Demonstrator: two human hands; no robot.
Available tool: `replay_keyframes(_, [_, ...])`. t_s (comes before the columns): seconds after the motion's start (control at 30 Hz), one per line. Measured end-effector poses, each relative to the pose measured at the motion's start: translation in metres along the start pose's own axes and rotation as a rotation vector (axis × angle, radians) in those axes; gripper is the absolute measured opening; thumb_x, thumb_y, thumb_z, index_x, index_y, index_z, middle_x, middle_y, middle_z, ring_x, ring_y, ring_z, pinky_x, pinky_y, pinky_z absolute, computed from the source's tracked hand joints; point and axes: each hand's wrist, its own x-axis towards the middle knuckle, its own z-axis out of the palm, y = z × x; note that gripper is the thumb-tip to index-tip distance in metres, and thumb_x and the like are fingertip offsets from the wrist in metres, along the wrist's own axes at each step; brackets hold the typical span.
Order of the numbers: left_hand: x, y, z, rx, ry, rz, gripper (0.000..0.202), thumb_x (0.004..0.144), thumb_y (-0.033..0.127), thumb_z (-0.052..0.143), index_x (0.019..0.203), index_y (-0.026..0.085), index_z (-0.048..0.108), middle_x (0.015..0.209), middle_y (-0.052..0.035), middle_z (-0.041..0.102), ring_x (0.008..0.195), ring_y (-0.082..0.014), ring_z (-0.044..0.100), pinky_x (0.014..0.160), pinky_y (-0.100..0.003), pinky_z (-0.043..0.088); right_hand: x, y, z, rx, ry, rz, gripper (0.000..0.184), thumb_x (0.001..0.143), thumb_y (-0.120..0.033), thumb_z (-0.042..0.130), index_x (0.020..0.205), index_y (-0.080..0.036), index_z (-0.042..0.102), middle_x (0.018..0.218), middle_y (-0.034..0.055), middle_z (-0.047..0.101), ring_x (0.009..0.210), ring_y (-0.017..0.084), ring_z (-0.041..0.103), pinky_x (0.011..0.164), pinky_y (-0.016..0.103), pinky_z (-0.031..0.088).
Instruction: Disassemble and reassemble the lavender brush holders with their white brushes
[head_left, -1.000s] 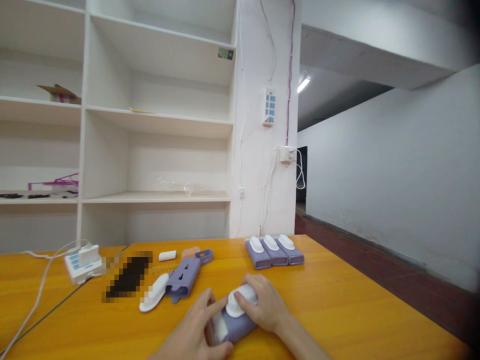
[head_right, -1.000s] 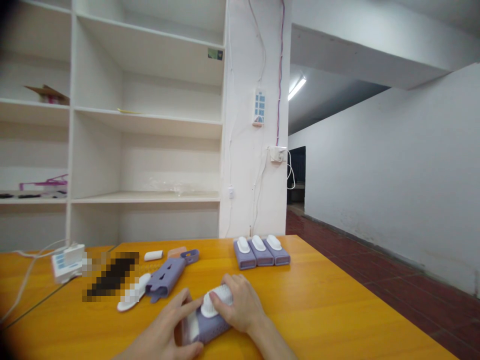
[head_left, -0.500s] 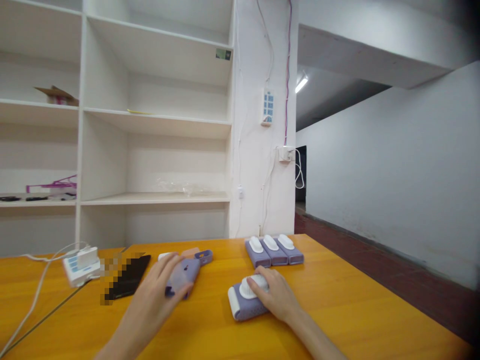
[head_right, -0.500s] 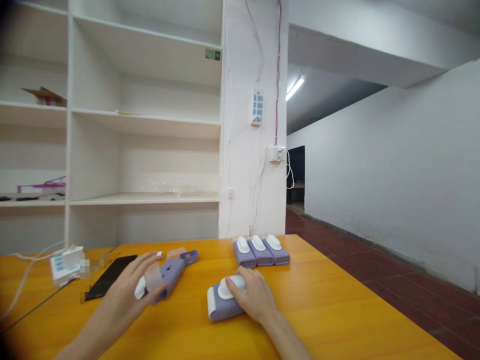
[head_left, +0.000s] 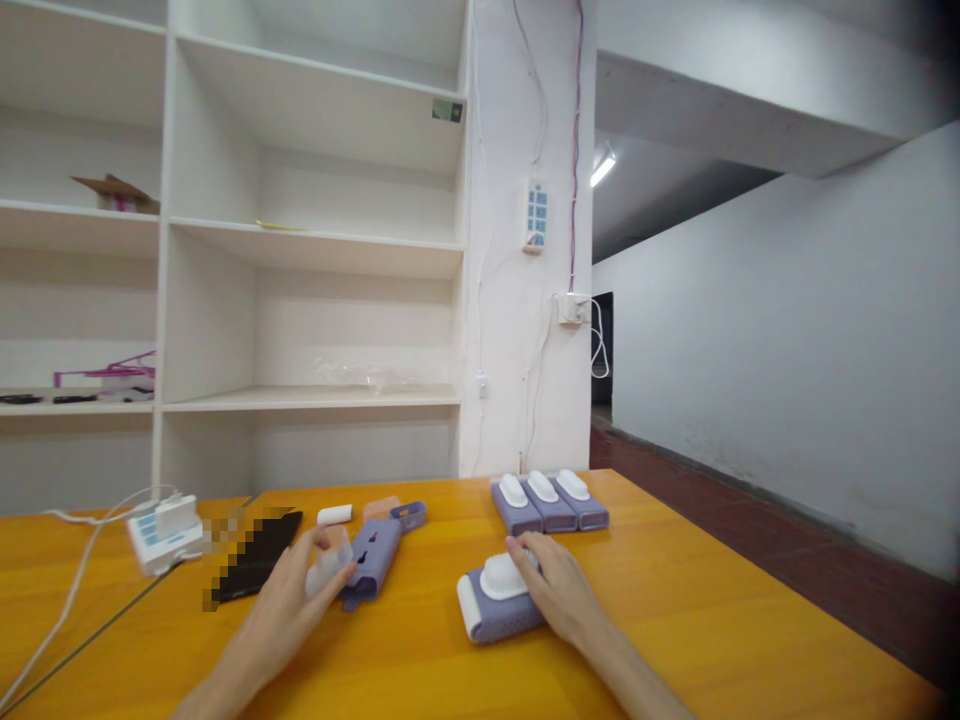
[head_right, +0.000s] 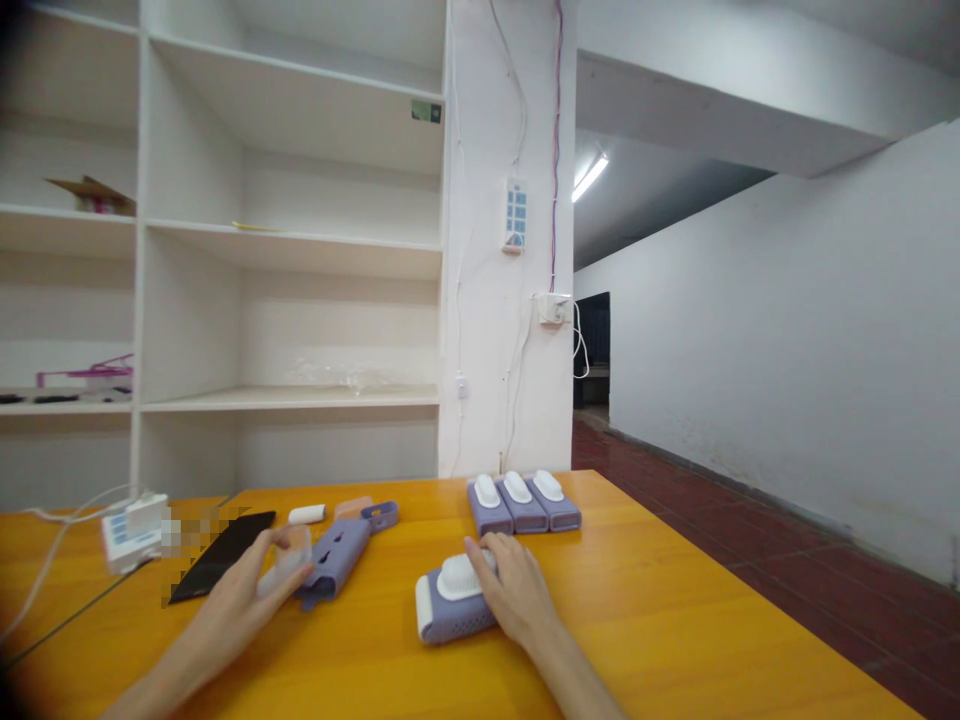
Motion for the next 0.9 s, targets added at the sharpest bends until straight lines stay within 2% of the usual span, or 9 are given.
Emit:
replay_keyframes(0.27, [0.002,-0.013,0.004,0.068,0.059,0.009,0.056,0.09,0.061,0.057,0.127,0.02,0.053,0.132,-0.0142,0.065,0.126,-0.0367,0.06,0.109,-0.056,0.045,0.001,0.005,0.005,0.029,0.016,0.025,0.053,0.106,-0.057,0.032,0.091,-0.021,0.068,0.095,0.0063,0.074,0.097,0.024,0.067,0.087,0.03,0.044])
replay_keyframes(0.33, [0.003,-0.004,0.0,0.082,0.088,0.065,0.055,0.092,0.056,0.057,0.133,0.02,0.049,0.136,-0.0145,0.062,0.131,-0.0364,0.057,0.114,-0.059,0.039,0.0,0.005,0.005,0.035,0.021,0.029,0.055,0.106,-0.058,0.031,0.091,-0.021,0.069,0.096,0.0069,0.074,0.097,0.024,0.067,0.088,0.03,0.043])
replay_keyframes(0.43, [-0.004,0.027,-0.005,0.071,0.103,0.221,0.05,0.095,0.048,0.058,0.137,0.023,0.048,0.145,-0.0141,0.056,0.14,-0.0349,0.047,0.119,-0.059,0.033,-0.002,0.001,0.007,0.047,0.025,0.031,0.056,0.106,-0.057,0.03,0.092,-0.02,0.07,0.096,0.0078,0.075,0.096,0.024,0.067,0.088,0.031,0.043])
replay_keyframes(0.5, [-0.018,0.057,-0.003,0.026,0.028,0.299,0.04,0.097,0.043,0.057,0.133,0.027,0.053,0.145,-0.012,0.057,0.139,-0.032,0.05,0.118,-0.054,0.038,-0.004,-0.003,0.01,0.057,0.014,0.02,0.056,0.107,-0.057,0.03,0.09,-0.02,0.07,0.094,0.0073,0.074,0.093,0.023,0.066,0.087,0.03,0.044])
replay_keyframes(0.57, [-0.036,0.086,0.008,-0.04,-0.102,0.292,0.036,0.097,0.042,0.058,0.131,0.03,0.056,0.146,-0.0103,0.057,0.138,-0.0296,0.052,0.117,-0.049,0.041,-0.006,-0.009,0.012,0.069,-0.002,0.003,0.056,0.107,-0.056,0.029,0.088,-0.021,0.069,0.091,0.0065,0.073,0.091,0.022,0.066,0.085,0.03,0.044])
replay_keyframes(0.67, [-0.059,0.115,0.032,-0.133,-0.296,0.204,0.066,0.084,0.043,0.074,0.143,0.026,0.049,0.153,-0.0138,0.052,0.141,-0.0331,0.049,0.116,-0.048,0.043,-0.009,-0.02,0.015,0.09,-0.028,-0.026,0.056,0.107,-0.056,0.028,0.086,-0.021,0.066,0.089,0.0054,0.071,0.09,0.022,0.064,0.085,0.029,0.043])
replay_keyframes(0.73, [-0.067,0.121,0.047,-0.18,-0.346,0.108,0.086,0.073,0.036,0.083,0.148,0.023,0.044,0.155,-0.0151,0.049,0.142,-0.0351,0.047,0.118,-0.049,0.041,-0.012,-0.026,0.016,0.105,-0.045,-0.045,0.055,0.108,-0.055,0.028,0.085,-0.021,0.065,0.088,0.0047,0.07,0.089,0.021,0.063,0.084,0.029,0.043])
replay_keyframes(0.8, [-0.067,0.12,0.055,-0.212,-0.365,0.033,0.093,0.065,0.026,0.085,0.149,0.021,0.045,0.154,-0.015,0.051,0.141,-0.035,0.048,0.118,-0.048,0.04,-0.015,-0.032,0.017,0.117,-0.06,-0.064,0.054,0.108,-0.054,0.028,0.085,-0.021,0.065,0.088,0.004,0.069,0.088,0.02,0.063,0.083,0.029,0.043])
replay_keyframes(0.9, [-0.062,0.118,0.047,-0.251,-0.441,0.014,0.089,0.063,0.021,0.084,0.145,0.021,0.05,0.15,-0.0125,0.055,0.139,-0.0332,0.05,0.12,-0.044,0.038,-0.017,-0.036,0.019,0.121,-0.072,-0.084,0.052,0.108,-0.053,0.03,0.087,-0.021,0.065,0.089,0.0034,0.069,0.09,0.02,0.063,0.084,0.029,0.043])
